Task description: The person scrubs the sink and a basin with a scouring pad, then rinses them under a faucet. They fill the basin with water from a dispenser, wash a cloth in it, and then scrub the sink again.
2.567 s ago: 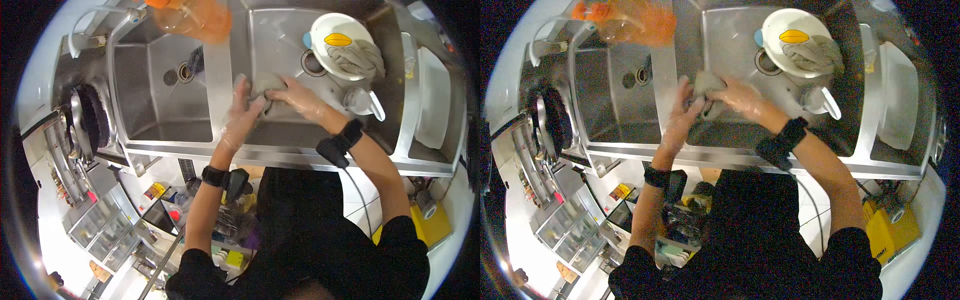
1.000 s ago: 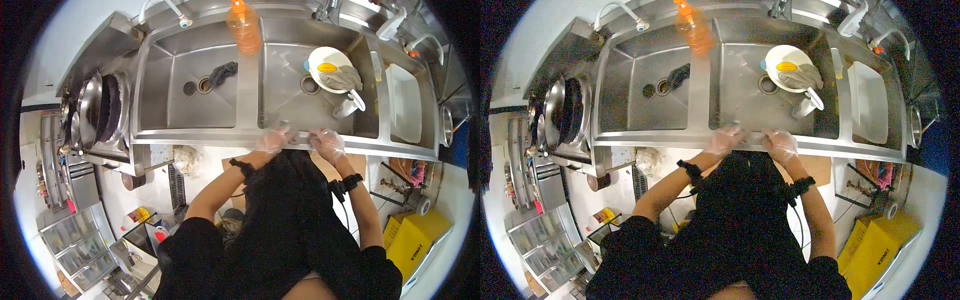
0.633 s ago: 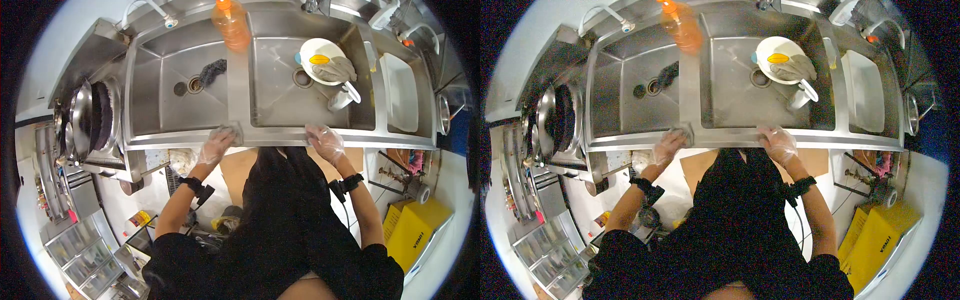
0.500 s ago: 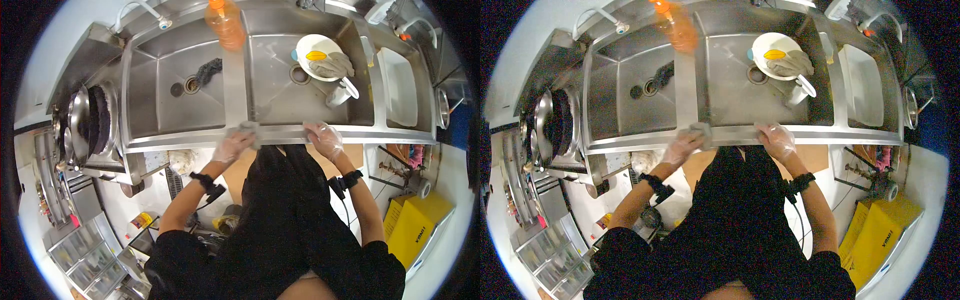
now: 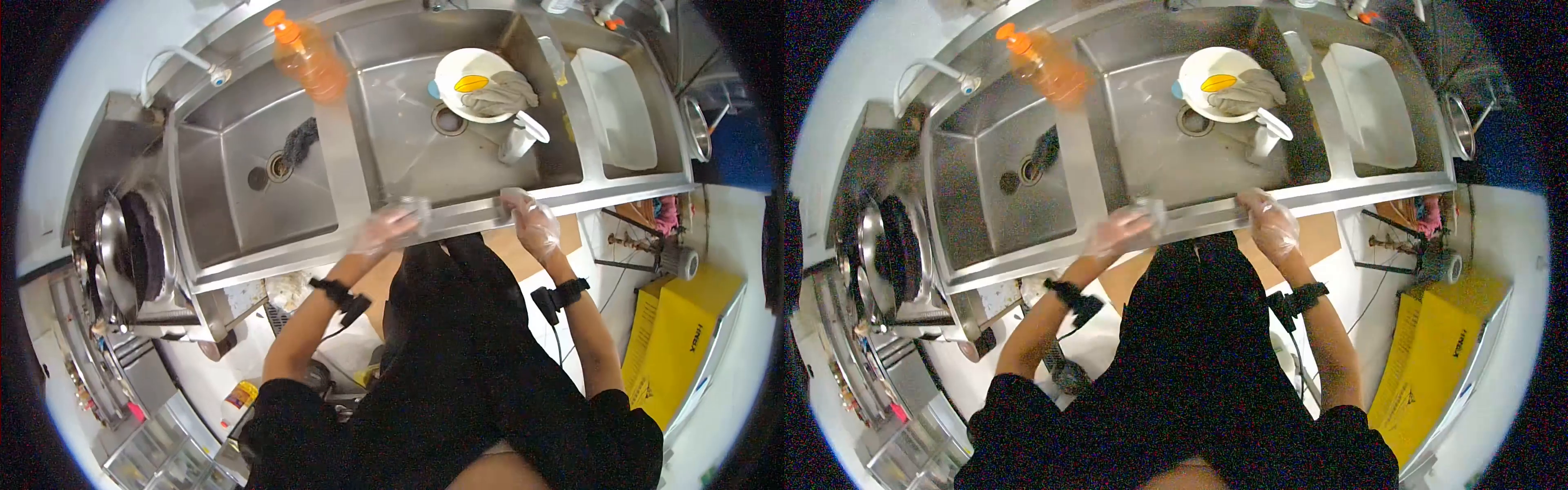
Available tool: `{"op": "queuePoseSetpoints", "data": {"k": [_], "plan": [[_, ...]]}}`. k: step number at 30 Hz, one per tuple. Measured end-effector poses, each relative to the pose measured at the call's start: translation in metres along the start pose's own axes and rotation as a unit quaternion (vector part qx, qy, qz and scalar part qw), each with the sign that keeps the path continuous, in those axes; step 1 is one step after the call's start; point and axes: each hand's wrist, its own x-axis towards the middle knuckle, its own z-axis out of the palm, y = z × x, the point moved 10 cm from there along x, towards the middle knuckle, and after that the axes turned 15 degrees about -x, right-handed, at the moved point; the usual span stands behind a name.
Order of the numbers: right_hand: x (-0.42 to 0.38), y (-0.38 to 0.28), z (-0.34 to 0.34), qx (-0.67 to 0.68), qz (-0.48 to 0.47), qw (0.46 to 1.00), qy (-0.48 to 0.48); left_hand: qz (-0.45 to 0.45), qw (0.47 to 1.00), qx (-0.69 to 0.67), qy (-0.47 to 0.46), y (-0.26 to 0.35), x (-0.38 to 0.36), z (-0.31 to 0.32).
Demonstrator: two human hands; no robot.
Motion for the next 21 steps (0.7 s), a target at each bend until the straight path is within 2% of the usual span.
{"op": "queuePoseSetpoints", "data": {"k": [2, 4, 5, 7, 8, 10, 11, 12, 14, 17, 21], "plan": [[-0.010, 0.008, -0.013, 0.005, 0.057, 0.998, -0.006, 0.011, 0.999, 0.036, -0.013, 0.002, -0.023, -0.008], [-0.018, 0.015, -0.012, 0.016, 0.066, 0.998, 0.008, -0.175, 0.982, -0.065, -0.019, -0.009, -0.034, -0.022], [-0.020, 0.019, -0.013, 0.027, 0.069, 0.997, 0.018, -0.105, 0.993, -0.017, -0.041, 0.002, -0.030, -0.016], [-0.021, 0.019, -0.014, 0.028, 0.073, 0.997, 0.025, -0.038, 0.998, 0.021, -0.050, 0.011, -0.009, 0.008], [-0.021, 0.019, -0.015, 0.027, 0.074, 0.996, 0.032, -0.046, 0.994, 0.024, -0.098, 0.016, 0.004, 0.020], [-0.020, 0.023, -0.009, 0.048, 0.068, 0.995, 0.052, 0.049, 0.998, -0.025, -0.037, 0.039, 0.038, 0.039], [-0.022, 0.024, -0.010, 0.050, 0.065, 0.995, 0.054, 0.094, 0.991, 0.036, -0.086, 0.048, 0.056, 0.065], [-0.022, 0.026, -0.008, 0.054, 0.066, 0.995, 0.051, 0.111, 0.989, 0.033, -0.091, 0.059, 0.078, 0.077], [-0.023, 0.034, -0.003, 0.057, 0.084, 0.995, 0.018, 0.092, 0.979, 0.085, -0.160, 0.070, 0.119, 0.111], [-0.032, 0.055, -0.010, 0.060, 0.150, 0.987, 0.023, 0.150, 0.972, 0.049, -0.172, 0.092, 0.160, 0.135], [-0.045, 0.089, -0.020, 0.112, 0.133, 0.981, 0.081, 0.181, 0.961, 0.116, -0.175, 0.094, 0.161, 0.138]]}}
